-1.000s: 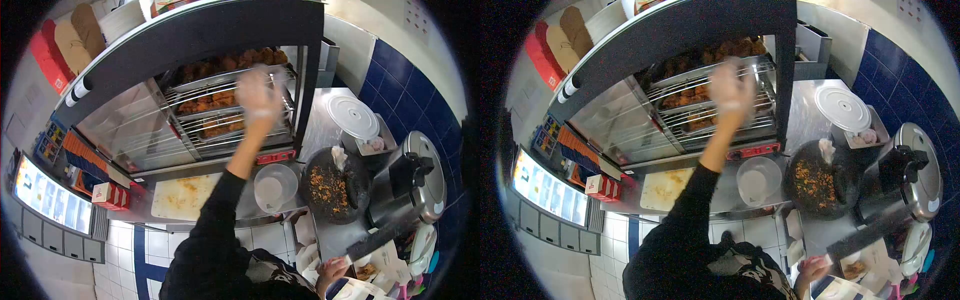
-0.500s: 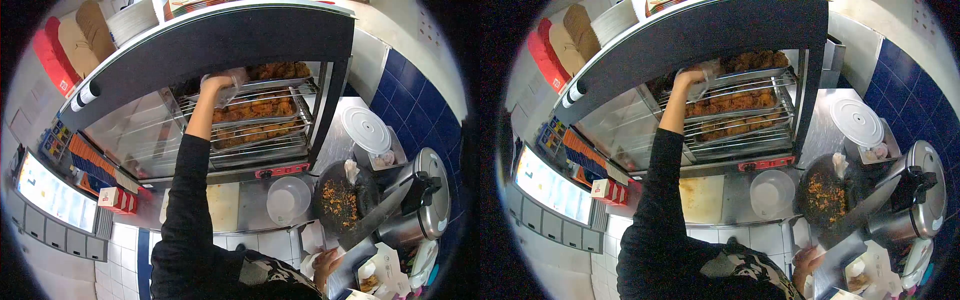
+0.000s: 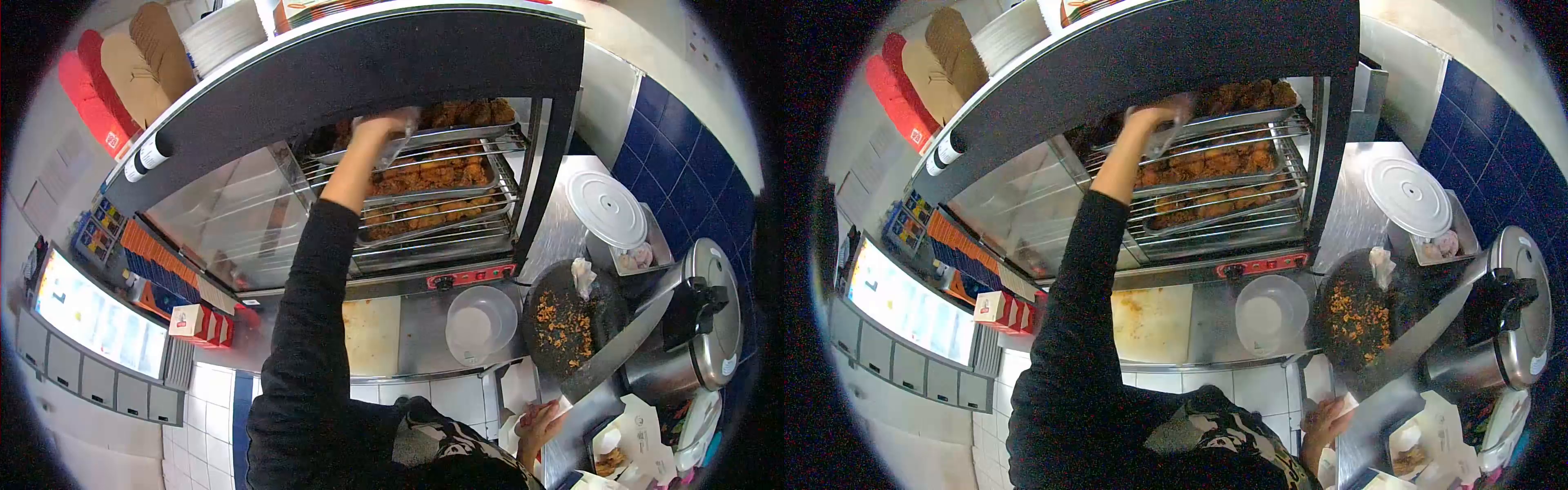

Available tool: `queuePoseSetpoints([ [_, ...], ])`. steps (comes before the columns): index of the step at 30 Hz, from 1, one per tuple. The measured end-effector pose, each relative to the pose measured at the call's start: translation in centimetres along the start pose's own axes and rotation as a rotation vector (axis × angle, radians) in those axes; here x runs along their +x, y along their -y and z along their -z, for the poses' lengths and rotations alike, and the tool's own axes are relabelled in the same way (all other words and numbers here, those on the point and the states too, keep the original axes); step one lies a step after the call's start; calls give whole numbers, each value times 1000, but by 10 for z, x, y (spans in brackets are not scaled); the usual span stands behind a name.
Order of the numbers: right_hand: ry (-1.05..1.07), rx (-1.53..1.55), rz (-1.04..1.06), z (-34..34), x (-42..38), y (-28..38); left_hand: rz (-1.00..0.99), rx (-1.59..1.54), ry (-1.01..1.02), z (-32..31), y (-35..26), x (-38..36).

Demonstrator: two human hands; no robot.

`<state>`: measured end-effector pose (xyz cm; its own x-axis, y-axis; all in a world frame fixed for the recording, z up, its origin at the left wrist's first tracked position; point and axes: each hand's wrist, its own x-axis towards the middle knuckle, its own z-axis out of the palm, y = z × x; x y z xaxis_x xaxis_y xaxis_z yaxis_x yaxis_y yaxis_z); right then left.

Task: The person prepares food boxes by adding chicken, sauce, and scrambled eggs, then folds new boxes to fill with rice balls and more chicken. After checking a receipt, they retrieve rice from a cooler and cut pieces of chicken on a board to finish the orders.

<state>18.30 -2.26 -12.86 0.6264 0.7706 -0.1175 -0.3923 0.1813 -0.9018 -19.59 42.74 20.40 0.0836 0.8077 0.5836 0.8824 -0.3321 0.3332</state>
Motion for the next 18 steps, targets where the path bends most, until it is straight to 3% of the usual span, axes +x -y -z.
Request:
queuePoseSetpoints([
  [3, 25, -42, 26, -11, -7, 9, 161, 430, 1, 18, -79, -19],
  [4, 28, -44, 26, -16, -9, 12, 230, 341, 123, 23, -83, -17],
  [5, 104, -18, 52, -20, -12, 15, 234, 340, 122, 15, -69, -9],
  [7, 183, 7, 78, -20, -12, 16, 204, 225, -94, -6, -27, 8],
  [12, 109, -1, 68, -11, -9, 5, 160, 185, -103, 29, -14, -7],
  [15, 100, 5, -86, -32, -25, 38, 43, 733, 137, 74, -49, -63],
  [16, 108, -3, -91, -26, -21, 31, 84, 738, 184, 86, -63, -91],
  [18, 113, -20, 38, -12, -11, 9, 159, -756, -355, 74, -83, -154],
])
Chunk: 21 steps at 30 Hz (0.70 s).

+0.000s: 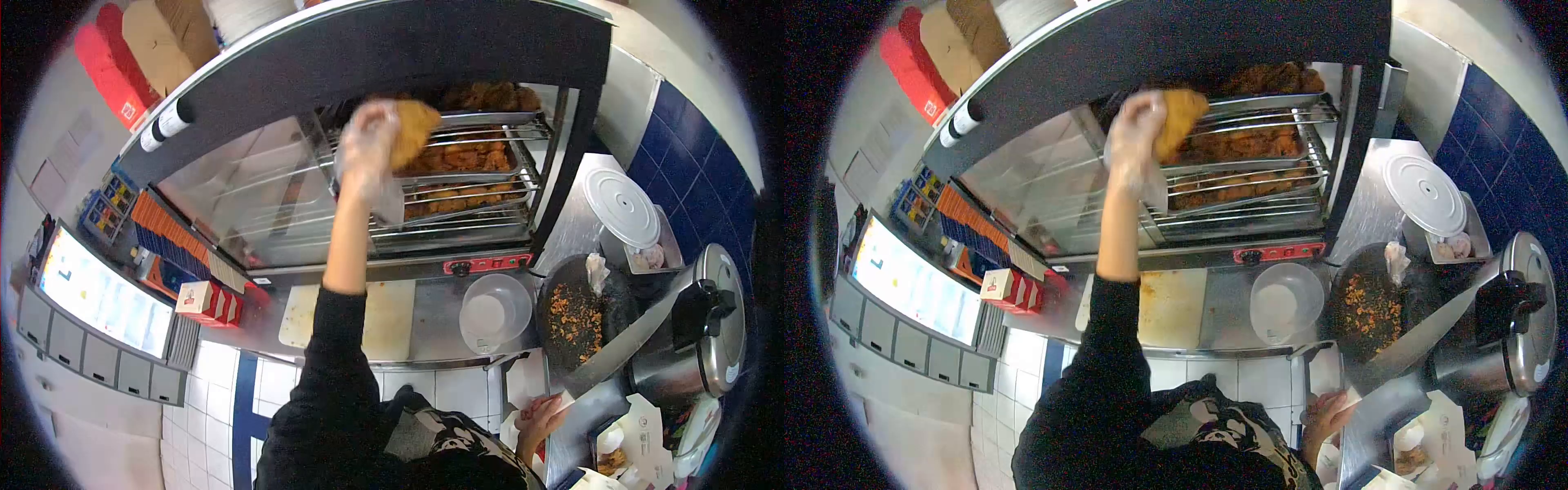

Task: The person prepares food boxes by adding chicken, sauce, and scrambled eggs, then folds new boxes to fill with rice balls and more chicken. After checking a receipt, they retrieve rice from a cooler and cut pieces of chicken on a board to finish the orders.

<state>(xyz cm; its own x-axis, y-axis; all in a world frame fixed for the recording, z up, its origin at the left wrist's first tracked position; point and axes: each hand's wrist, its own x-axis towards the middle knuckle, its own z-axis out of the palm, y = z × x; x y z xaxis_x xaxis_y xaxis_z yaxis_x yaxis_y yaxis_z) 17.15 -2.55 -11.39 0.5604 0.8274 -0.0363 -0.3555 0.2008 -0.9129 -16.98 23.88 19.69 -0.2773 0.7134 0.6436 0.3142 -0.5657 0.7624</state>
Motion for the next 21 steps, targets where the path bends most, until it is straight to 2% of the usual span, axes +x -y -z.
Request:
queuePoseSetpoints([
  [2, 24, 22, -49, -15, -4, 12, -18, -22, -15, 18, 6, -64],
  [3, 37, 58, -92, -20, -6, 17, 18, -152, 24, 30, 18, -94],
  [5, 89, 88, -83, -2, 2, -12, 252, 63, 16, 57, 24, -153],
  [7, 488, -249, 80, -15, 5, -9, 408, 213, 29, 89, 75, -209],
  [9, 696, -503, 62, -36, 8, -8, 501, 322, 13, 112, 111, -252],
  [11, 853, -806, 84, -79, -1, 3, 678, 443, 149, 126, 130, -282],
  [12, 973, -879, 221, -101, -3, 0, 700, 446, 138, 132, 142, -293],
  [14, 1178, -966, 443, -138, -4, -15, 245, 1014, 347, 144, 167, -312],
  [15, 1268, -979, 524, -153, -4, -27, 265, 1013, 346, 149, 162, -310],
  [17, 1336, -1043, 507, -183, -1, -44, -28, 1297, 46, 155, 135, -294],
  [18, 1388, -1099, 501, -197, 0, -48, -10, 1296, 48, 161, 127, -293],
  [20, 1468, -1185, 441, -227, 0, -44, 316, 671, -362, 178, 115, -292],
  [21, 1536, -1262, 389, -236, -2, -43, 333, 672, -365, 187, 117, -296],
])
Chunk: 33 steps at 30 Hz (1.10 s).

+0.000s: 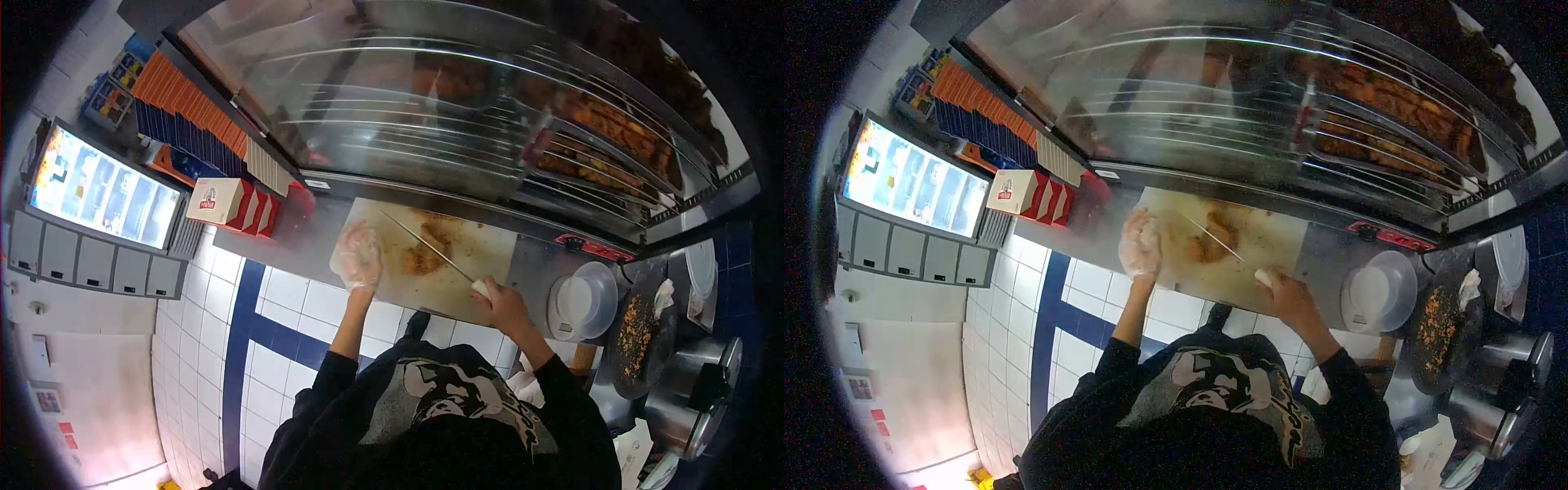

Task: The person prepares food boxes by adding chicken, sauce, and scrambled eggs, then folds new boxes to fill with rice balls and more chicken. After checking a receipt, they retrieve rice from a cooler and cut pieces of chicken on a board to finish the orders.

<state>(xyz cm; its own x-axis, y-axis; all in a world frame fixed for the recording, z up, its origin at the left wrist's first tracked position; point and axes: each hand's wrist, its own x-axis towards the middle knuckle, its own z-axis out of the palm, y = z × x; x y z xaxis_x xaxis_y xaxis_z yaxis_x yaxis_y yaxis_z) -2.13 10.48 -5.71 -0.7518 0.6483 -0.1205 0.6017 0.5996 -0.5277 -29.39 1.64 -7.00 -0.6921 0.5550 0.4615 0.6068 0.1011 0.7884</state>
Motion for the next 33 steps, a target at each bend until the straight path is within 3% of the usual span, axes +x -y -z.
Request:
queuePoseSetpoints([
  [2, 16, -22, 2, -9, 11, 0, -243, 137, 7, 6, 16, 5],
  [3, 24, -42, 9, -14, 14, 0, -234, 136, 11, 1, 21, 6],
  [7, 158, -75, -146, -28, 15, 3, -602, 139, 714, -40, 1, 28],
  [8, 165, -100, -160, -30, 14, 3, -601, 131, 722, -52, -4, 33],
  [10, 176, -122, -188, -31, 10, 6, -289, 307, 1043, -70, -10, 40],
  [11, 194, -71, -175, -28, 8, 12, -289, 301, 1056, -70, -11, 43],
  [13, 215, -16, -174, -43, 6, 13, -359, 613, 1271, -64, -12, 49],
  [16, 39, -76, -145, -82, 17, 9, -509, 807, 1271, -64, 38, 48],
  [17, 95, -101, -151, -70, 33, 17, -637, 601, 1132, -69, 76, 46],
  [19, 152, -122, -162, -49, 42, 26, -677, 500, 1122, -72, 100, 52],
  [21, 173, -247, -91, -33, 37, 33, -714, 399, 1110, -62, 73, 61],
  [23, 129, -147, -106, -24, 18, 46, -266, 748, 1370, -33, -28, 86],
  [25, 89, -52, -120, -29, 3, 52, -251, 707, 1397, -32, -35, 80],
  [27, 222, -130, -257, -43, -3, 53, -237, 667, 1424, -36, -33, 70],
  [29, 199, -85, -267, -72, -6, 44, -476, 682, 1363, -45, -13, 53],
  [30, 172, -41, -273, -82, -8, 43, -475, 681, 1374, -49, 7, 44],
  [32, 128, -21, -299, -83, -3, 51, -932, 829, 1090, -50, 47, 31],
  [33, 78, -6, -319, -83, 1, 54, -932, 826, 1101, -44, 35, 37],
])
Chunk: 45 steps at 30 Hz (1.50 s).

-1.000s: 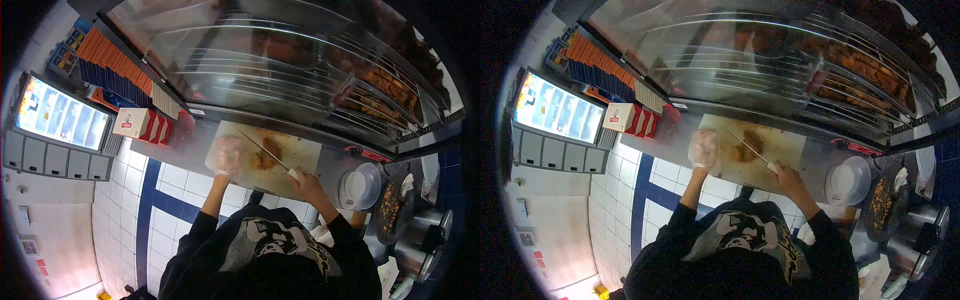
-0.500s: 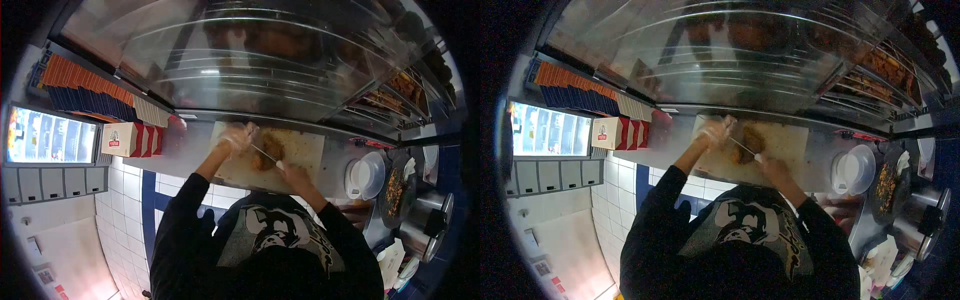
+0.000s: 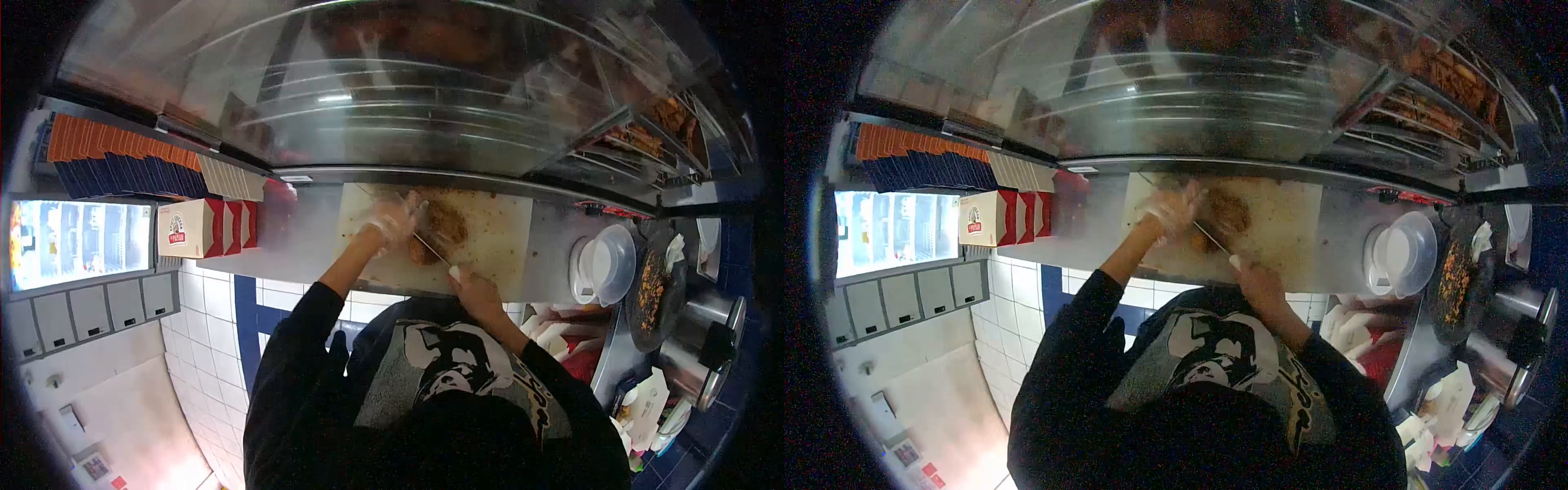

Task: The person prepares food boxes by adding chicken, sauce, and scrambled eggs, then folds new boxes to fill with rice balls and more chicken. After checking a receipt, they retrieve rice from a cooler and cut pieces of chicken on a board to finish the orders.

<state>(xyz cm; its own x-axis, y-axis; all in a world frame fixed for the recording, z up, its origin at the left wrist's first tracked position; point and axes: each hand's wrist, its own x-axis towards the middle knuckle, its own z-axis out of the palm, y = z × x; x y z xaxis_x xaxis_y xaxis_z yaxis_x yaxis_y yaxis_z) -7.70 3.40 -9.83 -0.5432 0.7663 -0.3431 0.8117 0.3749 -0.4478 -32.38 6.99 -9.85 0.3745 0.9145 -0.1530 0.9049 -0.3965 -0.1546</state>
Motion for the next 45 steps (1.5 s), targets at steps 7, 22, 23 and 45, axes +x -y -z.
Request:
queuePoseSetpoints([
  [7, 80, -125, 112, 27, 28, 3, 314, -390, 279, 31, 28, 1],
  [22, -44, -22, 282, 8, 36, 20, 603, -472, 257, 13, 29, -30],
  [23, 36, -58, 248, 18, 29, 19, 674, -525, 359, 39, 24, -28],
  [45, 35, -224, 256, 80, 39, -18, 349, -536, -557, 25, 13, -3],
])
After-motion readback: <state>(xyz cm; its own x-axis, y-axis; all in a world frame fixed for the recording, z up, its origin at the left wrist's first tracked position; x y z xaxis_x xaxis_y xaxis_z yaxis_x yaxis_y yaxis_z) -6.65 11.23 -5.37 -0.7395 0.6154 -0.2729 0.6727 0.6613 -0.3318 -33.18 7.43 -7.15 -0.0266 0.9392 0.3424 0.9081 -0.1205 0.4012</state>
